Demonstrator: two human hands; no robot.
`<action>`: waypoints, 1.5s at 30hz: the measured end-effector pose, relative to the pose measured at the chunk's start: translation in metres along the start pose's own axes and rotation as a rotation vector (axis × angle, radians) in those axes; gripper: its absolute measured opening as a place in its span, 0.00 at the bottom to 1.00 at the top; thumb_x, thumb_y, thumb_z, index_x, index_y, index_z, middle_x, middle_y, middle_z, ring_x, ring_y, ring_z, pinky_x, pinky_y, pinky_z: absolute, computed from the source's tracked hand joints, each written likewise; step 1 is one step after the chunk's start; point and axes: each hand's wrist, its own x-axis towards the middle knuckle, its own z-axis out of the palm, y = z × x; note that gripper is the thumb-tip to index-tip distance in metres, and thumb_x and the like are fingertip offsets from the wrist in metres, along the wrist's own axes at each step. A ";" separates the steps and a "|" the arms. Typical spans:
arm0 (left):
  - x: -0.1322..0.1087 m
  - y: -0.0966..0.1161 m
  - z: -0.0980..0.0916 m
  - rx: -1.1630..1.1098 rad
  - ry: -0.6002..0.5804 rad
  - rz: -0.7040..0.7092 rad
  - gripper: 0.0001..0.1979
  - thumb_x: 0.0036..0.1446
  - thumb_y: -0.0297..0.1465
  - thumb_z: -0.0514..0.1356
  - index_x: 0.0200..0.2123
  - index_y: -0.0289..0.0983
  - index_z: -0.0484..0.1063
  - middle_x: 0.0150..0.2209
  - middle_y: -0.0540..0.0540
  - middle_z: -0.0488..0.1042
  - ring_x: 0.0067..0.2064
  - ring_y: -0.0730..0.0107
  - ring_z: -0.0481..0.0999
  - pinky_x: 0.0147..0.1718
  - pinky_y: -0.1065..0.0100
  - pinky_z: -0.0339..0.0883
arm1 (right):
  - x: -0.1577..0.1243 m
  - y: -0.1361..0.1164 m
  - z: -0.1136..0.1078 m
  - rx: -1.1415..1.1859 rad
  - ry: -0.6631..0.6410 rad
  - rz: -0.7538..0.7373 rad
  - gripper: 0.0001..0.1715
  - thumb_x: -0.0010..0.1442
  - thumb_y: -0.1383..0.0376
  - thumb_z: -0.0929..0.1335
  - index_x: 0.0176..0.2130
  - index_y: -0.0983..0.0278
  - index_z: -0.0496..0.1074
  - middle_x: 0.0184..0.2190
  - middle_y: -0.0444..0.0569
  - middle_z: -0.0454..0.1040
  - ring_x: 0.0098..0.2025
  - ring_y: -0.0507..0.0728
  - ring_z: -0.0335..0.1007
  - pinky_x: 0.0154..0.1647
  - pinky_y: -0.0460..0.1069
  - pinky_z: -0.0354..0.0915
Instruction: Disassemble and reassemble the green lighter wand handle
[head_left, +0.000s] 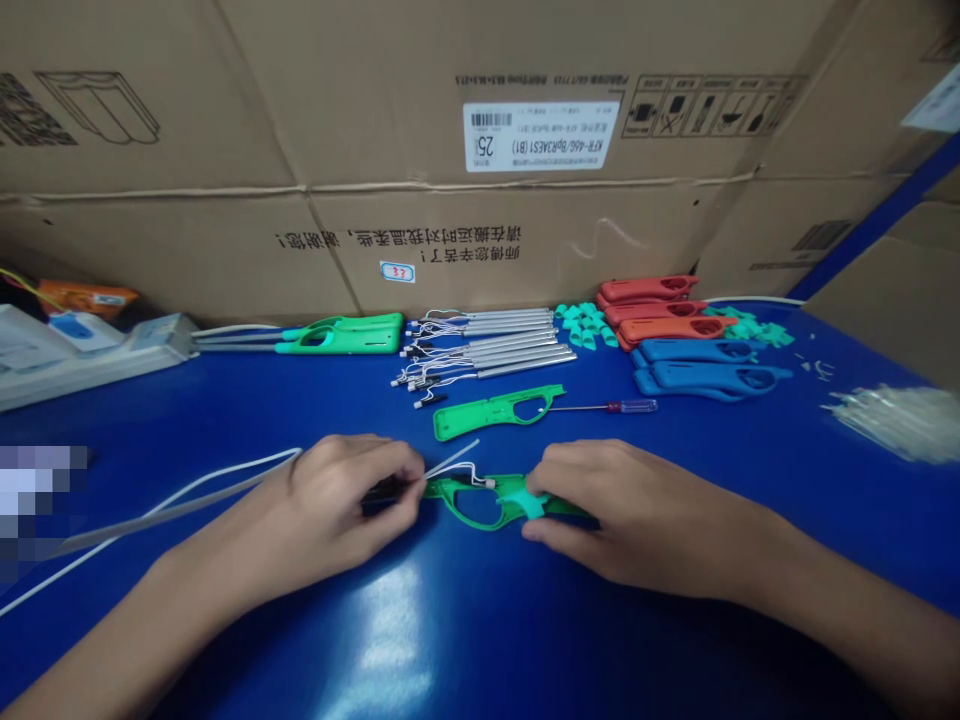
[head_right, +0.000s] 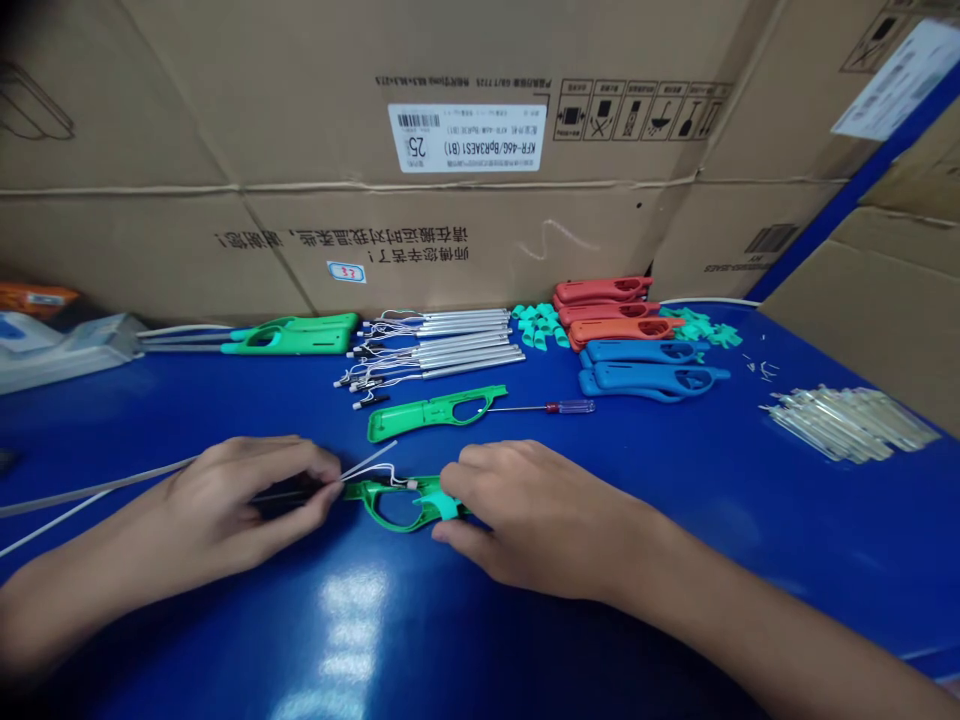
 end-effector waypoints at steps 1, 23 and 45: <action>0.000 0.000 0.001 -0.004 0.017 0.010 0.07 0.63 0.30 0.55 0.36 0.38 0.72 0.30 0.50 0.75 0.29 0.73 0.74 0.29 0.70 0.66 | 0.000 0.000 0.000 -0.002 0.003 -0.001 0.08 0.66 0.62 0.67 0.37 0.64 0.71 0.35 0.46 0.73 0.38 0.56 0.69 0.38 0.50 0.60; 0.008 0.020 0.024 -0.100 0.178 0.108 0.04 0.64 0.24 0.55 0.36 0.36 0.69 0.30 0.50 0.71 0.30 0.73 0.71 0.30 0.72 0.65 | 0.010 -0.003 0.028 -0.052 0.242 -0.119 0.13 0.65 0.59 0.69 0.33 0.66 0.75 0.27 0.44 0.70 0.30 0.53 0.66 0.34 0.48 0.59; 0.009 0.018 0.030 -0.112 0.173 0.130 0.06 0.65 0.24 0.54 0.36 0.35 0.69 0.31 0.47 0.72 0.32 0.71 0.71 0.31 0.70 0.67 | 0.014 -0.004 0.035 0.091 0.292 -0.009 0.13 0.58 0.60 0.74 0.30 0.65 0.71 0.25 0.40 0.67 0.29 0.50 0.63 0.32 0.46 0.58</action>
